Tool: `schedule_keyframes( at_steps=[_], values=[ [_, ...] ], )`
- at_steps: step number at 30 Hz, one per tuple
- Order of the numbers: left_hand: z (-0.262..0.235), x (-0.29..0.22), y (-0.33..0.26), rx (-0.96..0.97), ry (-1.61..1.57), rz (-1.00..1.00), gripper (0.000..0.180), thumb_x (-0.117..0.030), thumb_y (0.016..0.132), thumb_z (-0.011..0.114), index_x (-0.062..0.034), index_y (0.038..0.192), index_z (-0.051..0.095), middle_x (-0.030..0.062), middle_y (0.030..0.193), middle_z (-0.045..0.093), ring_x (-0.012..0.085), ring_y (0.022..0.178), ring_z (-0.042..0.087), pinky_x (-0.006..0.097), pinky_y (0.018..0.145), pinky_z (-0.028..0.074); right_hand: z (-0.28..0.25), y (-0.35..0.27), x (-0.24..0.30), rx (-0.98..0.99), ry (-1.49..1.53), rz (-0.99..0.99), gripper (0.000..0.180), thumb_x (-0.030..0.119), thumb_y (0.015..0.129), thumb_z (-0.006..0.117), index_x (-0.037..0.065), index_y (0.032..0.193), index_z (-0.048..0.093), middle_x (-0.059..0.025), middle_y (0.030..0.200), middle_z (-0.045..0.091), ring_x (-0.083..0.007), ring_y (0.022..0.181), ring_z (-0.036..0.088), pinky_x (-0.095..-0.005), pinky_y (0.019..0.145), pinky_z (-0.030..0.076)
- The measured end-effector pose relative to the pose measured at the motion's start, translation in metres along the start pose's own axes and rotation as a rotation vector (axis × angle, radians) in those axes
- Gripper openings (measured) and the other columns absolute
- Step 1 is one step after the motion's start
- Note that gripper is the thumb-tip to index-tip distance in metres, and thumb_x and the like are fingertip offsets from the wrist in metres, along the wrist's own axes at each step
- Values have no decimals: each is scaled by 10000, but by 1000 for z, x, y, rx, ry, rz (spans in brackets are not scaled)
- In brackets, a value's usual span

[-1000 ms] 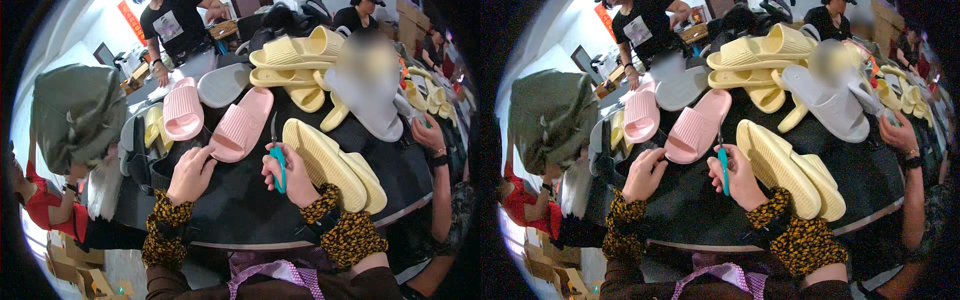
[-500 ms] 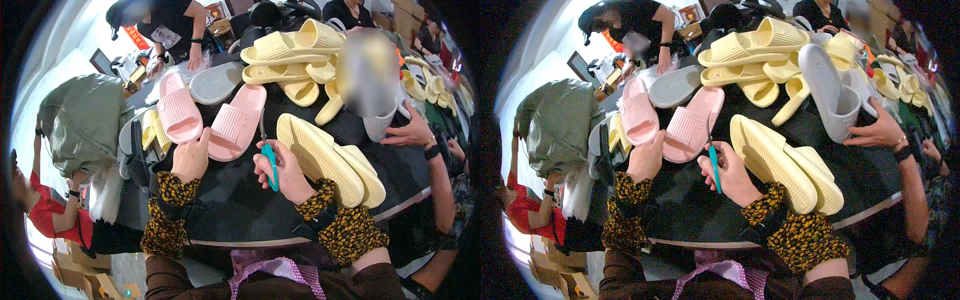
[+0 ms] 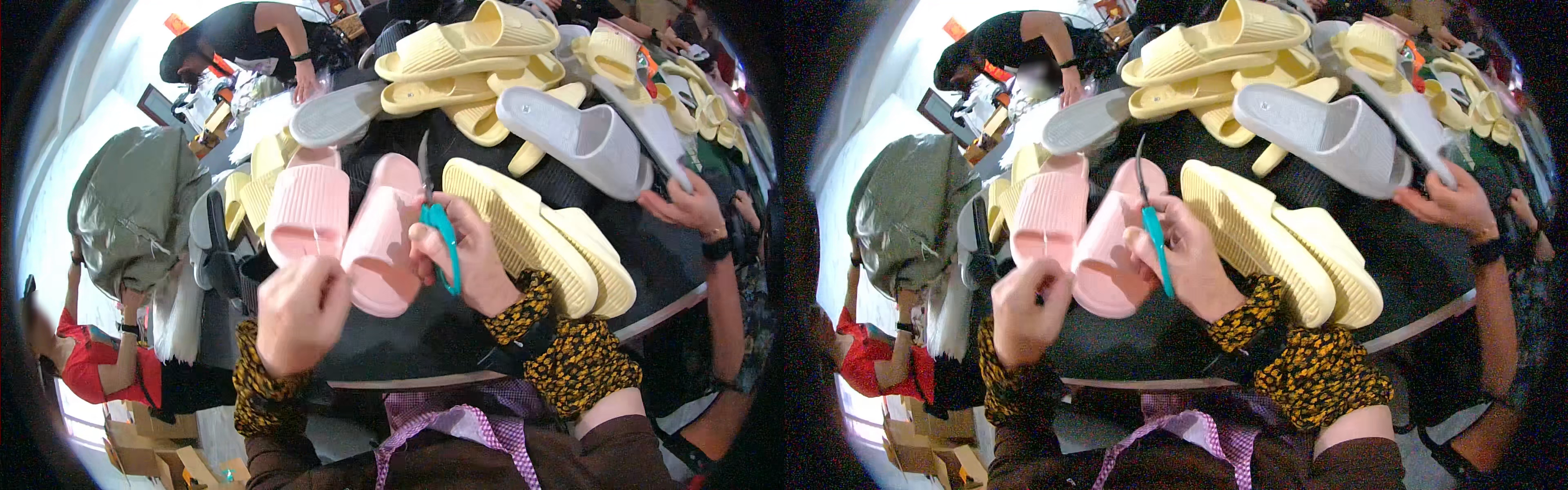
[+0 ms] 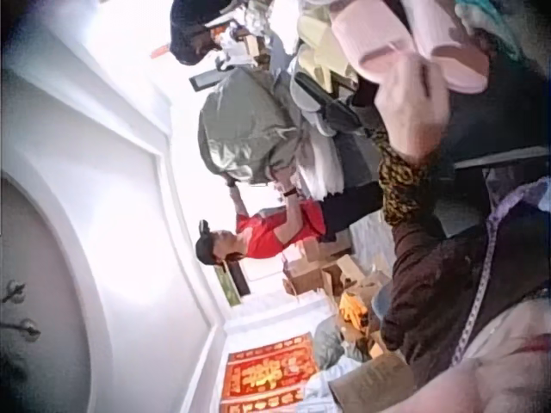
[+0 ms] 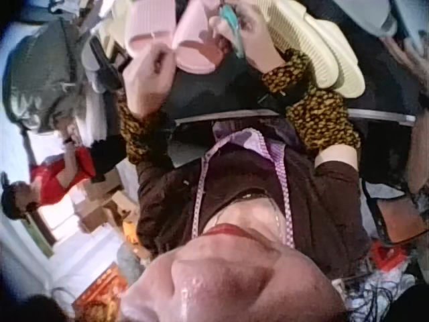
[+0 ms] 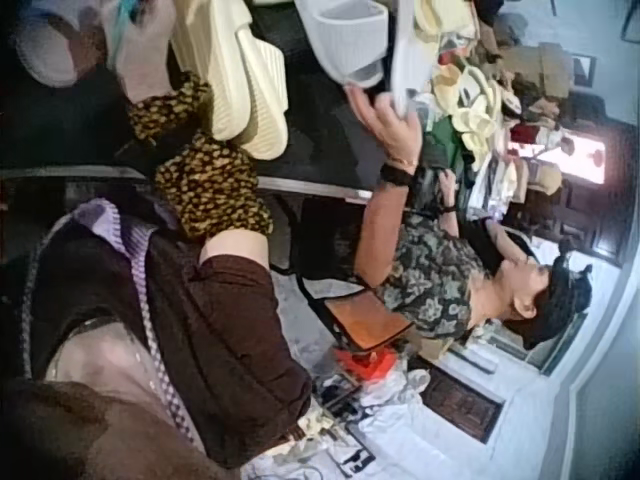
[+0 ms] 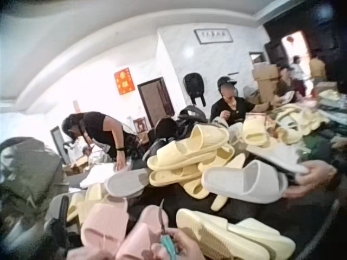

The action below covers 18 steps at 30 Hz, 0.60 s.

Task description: Trimming excess material from rubber slippers using scissors in a manufacturing setting.

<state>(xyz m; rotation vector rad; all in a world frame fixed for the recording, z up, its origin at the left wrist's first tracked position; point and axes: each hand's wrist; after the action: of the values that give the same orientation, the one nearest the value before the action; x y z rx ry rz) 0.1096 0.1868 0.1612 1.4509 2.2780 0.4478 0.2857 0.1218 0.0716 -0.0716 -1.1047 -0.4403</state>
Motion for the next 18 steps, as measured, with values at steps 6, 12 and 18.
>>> schedule_keyframes(
  at_steps=[6, 12, 18],
  values=[
    [30, -8, -54, 66, -195, -129, 119, -11, 737, 656, -20, 755, 538, 111, 626, 546, 272, 550, 560, 323, 515, 442, 2, -2, 7, -13, -21, 45, 313, 138, 862, 565, 33, 1139, 463, -47, 715, 555, -95, 530, 532, -218, 468, 442],
    [36, -13, -91, 55, -385, -306, 104, 10, 740, 655, -8, 783, 562, 96, 644, 562, 215, 564, 568, 291, 528, 449, 4, -1, 6, 20, -12, 128, 322, 150, 857, 578, 34, 1137, 468, -50, 711, 556, -97, 535, 535, -221, 462, 441],
    [45, 5, -115, -171, -503, -574, 64, 30, 780, 625, 27, 798, 563, 87, 677, 562, 134, 601, 553, 247, 581, 452, 15, -5, 14, 83, -5, 160, 403, 257, 888, 528, -15, 1167, 426, -66, 697, 528, -123, 493, 495, -244, 442, 420]
  ],
)
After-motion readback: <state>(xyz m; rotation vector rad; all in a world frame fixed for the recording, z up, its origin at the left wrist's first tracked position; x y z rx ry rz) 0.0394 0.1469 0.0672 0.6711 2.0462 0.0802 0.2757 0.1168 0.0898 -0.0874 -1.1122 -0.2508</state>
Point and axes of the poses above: each hand's wrist, its own y-axis towards the middle knuckle, its own z-axis out of the palm, x = y × z
